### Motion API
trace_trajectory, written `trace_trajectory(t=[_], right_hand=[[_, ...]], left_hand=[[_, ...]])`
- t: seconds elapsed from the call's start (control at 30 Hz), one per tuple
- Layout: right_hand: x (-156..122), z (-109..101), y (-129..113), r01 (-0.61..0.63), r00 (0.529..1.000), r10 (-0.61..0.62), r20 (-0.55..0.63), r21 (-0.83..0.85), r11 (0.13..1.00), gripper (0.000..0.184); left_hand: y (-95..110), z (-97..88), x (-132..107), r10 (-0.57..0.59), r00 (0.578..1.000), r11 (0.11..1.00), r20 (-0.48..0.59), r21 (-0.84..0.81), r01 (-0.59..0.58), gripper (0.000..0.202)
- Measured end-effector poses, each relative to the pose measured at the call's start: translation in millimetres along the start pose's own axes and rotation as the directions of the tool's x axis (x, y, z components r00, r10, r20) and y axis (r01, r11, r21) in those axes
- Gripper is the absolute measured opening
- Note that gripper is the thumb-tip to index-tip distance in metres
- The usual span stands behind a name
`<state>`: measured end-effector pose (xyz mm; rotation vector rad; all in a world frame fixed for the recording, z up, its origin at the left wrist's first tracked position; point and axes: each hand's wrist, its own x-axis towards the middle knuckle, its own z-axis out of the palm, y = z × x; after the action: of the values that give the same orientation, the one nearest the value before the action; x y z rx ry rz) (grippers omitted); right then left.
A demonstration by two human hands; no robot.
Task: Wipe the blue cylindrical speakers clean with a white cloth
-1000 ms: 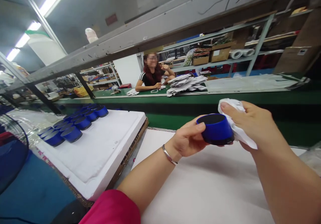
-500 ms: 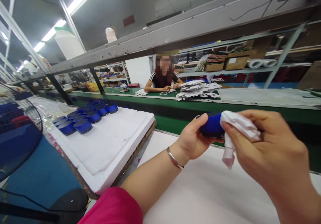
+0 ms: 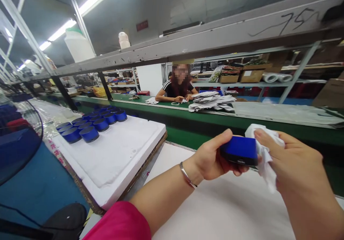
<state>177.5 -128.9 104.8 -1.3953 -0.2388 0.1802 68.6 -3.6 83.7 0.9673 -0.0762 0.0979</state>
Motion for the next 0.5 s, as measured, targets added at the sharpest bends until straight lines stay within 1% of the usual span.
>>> trace_trajectory(t=[0.03,0.07,0.1,0.2,0.27,0.3,0.33,0.4,0.5], right_hand=[[1,1,-3,-0.053,0.999,0.053,0.009,0.056,0.997,0.062],[1,2,-5,-0.084,0.996,0.082,0.029,0.099,0.992,0.062],[0,3,-8,-0.099,0.994,0.093,0.055,0.123,0.987,0.061],[-3,5,-15,-0.168,0.981,0.154,0.118,0.123,0.978,0.059],[-5,4,-16,-0.221,0.967,0.203,0.152,0.109,0.969,0.062],[-7,4,-16,-0.242,0.961,0.223,0.165,0.103,0.965,0.065],[-8,3,-14,-0.261,0.955,0.242,0.175,0.097,0.96,0.066],[-12,1,-12,-0.297,0.941,0.276,0.198,0.085,0.951,0.067],[-21,-7,-10,-0.303,0.911,0.293,0.29,-0.01,0.953,0.075]], left_hand=[[5,-2.5,1,-0.044,0.999,0.999,-0.008,-0.016,0.044,0.074],[10,-4.5,0,-0.063,0.998,0.998,-0.023,-0.03,0.063,0.077],[15,-5.6,-1,-0.058,0.997,0.998,-0.045,-0.042,0.056,0.078],[33,-4.5,-12,0.043,0.988,0.997,-0.148,-0.049,-0.051,0.073],[42,-1.8,-20,0.108,0.971,0.993,-0.211,-0.022,-0.116,0.062],[45,-0.5,-24,0.123,0.968,0.992,-0.221,0.001,-0.125,0.056],[48,0.8,-27,0.126,0.969,0.992,-0.213,0.034,-0.121,0.05],[49,2.9,-31,0.113,0.98,0.988,-0.165,0.125,-0.093,0.043],[48,6.8,-34,0.069,0.994,0.962,-0.09,0.269,-0.042,0.036]])
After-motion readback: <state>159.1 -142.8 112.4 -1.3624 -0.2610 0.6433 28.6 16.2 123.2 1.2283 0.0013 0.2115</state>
